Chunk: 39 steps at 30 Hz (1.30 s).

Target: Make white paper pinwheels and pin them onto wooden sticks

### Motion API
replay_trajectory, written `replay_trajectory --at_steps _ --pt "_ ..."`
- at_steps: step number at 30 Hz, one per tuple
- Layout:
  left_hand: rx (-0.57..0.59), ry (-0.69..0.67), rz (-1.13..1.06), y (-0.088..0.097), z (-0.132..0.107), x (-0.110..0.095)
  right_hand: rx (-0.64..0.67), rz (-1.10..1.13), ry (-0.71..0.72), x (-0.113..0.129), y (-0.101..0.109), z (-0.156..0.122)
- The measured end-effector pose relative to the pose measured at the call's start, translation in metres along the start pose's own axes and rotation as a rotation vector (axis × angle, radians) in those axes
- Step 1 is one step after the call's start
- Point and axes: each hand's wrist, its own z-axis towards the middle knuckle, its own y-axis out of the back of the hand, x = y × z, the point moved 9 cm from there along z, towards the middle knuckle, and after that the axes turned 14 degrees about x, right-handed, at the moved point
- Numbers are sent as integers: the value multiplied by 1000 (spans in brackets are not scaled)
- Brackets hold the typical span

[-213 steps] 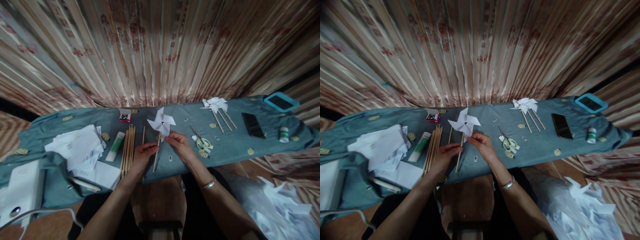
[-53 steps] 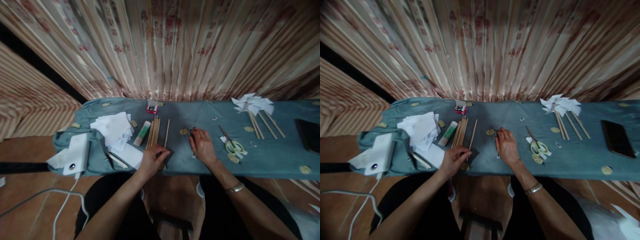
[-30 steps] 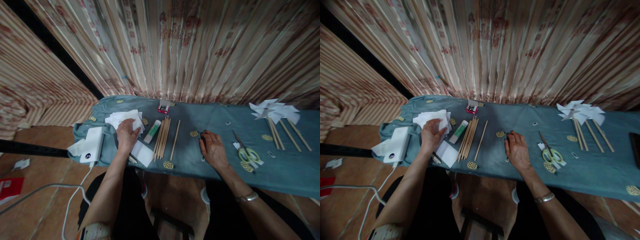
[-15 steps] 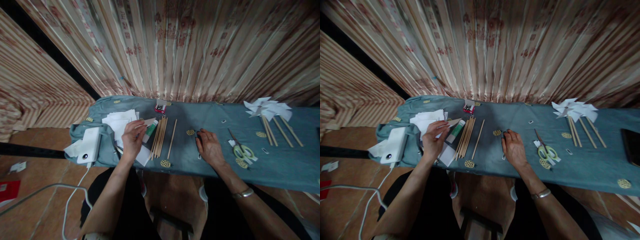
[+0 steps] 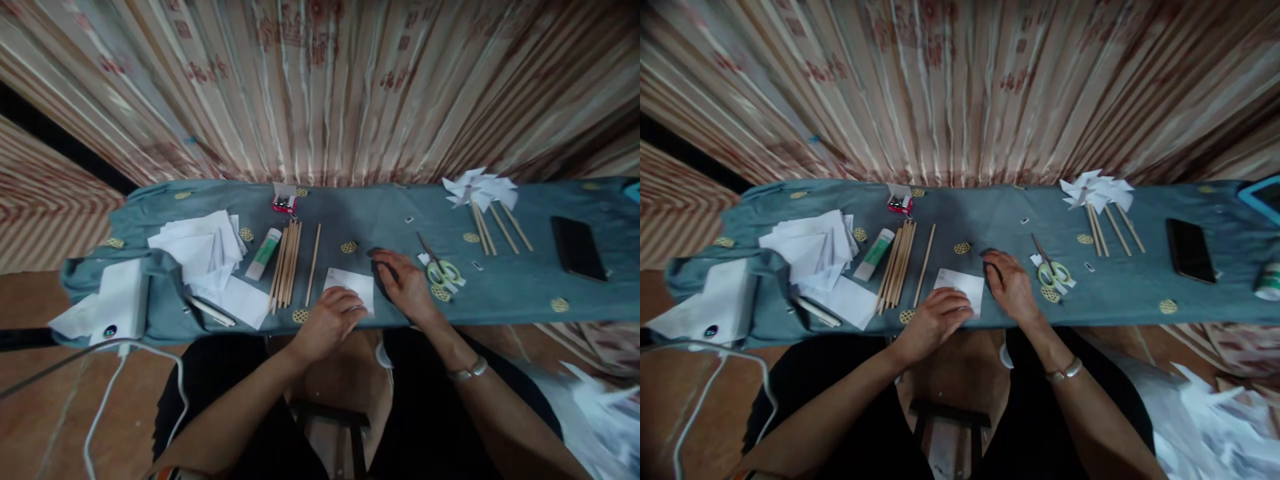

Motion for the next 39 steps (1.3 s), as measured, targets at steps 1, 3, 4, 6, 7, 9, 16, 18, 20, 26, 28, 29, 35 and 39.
replay_trajectory --at_steps 1,3,4,6,7,9,16,18,20,26,28,29,35,39 --pt "10 -9 -17 -2 1 0 26 32 1 1 0 -5" --pt "6 -24 -39 -4 2 1 89 83 20 5 -1 -16" --pt "-5 -26 -47 -4 2 2 122 97 34 7 -2 -22" --pt "-35 -16 -74 -4 2 4 198 101 57 12 -5 -33" --pt "-50 -5 -95 -3 2 6 237 98 61 13 -7 -37" --pt "-75 15 -141 -3 2 9 300 110 51 14 -10 -42" --pt "-80 59 -178 4 -1 14 301 303 19 6 -16 -36" --pt "-64 91 -155 7 -3 17 284 350 1 4 -18 -32" --pt "-49 134 -120 10 -7 21 267 387 -17 3 -20 -28" --pt "-41 263 -71 15 -18 33 247 423 -31 8 -27 -7" --pt "-40 283 -62 15 -21 35 244 419 -20 10 -30 0" --pt "-37 287 -56 15 -23 36 241 416 -15 11 -32 3" --pt "-34 297 -3 20 -31 38 222 392 -9 11 -41 15" --pt "-69 261 144 28 -32 29 203 368 -28 9 -45 18"
